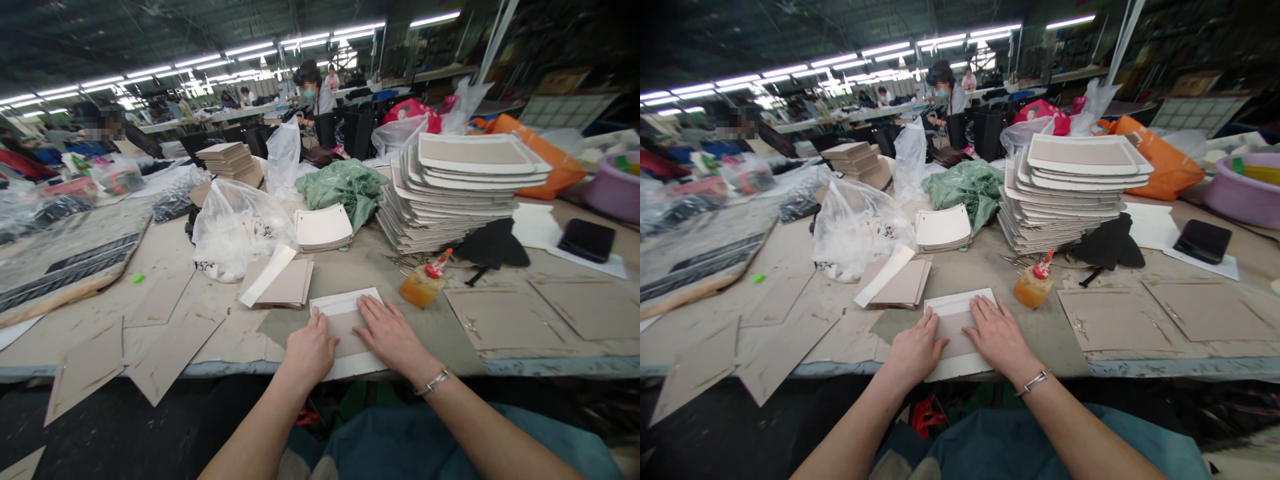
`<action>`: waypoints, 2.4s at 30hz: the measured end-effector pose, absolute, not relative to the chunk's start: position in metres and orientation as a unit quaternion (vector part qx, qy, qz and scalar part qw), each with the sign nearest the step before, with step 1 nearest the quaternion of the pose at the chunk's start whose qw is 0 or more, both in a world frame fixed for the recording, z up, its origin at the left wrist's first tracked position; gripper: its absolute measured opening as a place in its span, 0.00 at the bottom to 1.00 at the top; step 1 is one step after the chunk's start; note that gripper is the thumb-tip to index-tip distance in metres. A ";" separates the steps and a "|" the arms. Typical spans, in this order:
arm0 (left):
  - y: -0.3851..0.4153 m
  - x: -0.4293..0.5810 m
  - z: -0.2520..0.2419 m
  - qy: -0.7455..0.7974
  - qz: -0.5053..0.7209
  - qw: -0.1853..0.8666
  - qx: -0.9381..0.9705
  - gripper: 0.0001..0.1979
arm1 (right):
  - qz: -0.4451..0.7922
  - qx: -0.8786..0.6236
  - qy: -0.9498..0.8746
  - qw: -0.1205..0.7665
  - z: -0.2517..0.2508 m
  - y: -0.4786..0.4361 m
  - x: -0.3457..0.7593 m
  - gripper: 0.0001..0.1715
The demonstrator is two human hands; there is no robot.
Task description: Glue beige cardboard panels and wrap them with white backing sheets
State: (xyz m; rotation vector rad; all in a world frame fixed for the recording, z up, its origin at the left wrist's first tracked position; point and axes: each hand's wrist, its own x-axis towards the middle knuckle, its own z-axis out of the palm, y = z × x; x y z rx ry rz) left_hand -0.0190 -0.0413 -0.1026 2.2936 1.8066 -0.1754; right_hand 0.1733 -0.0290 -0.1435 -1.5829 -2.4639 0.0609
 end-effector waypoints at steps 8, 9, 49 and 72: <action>-0.041 -0.021 -0.102 0.616 -0.048 0.112 0.779 0.25 | 0.027 -0.543 -0.833 0.104 -0.145 -0.028 0.173 0.31; -0.041 -0.021 -0.103 0.616 -0.048 0.111 0.779 0.25 | 0.027 -0.543 -0.833 0.104 -0.145 -0.028 0.173 0.31; -0.018 -0.042 -0.123 0.689 0.299 0.298 0.590 0.27 | 0.288 -0.663 -0.603 0.339 -0.152 -0.015 0.207 0.45; -0.023 -0.029 -0.108 0.440 0.518 0.689 0.251 0.17 | 0.442 -0.563 -0.497 0.491 -0.116 -0.024 0.202 0.25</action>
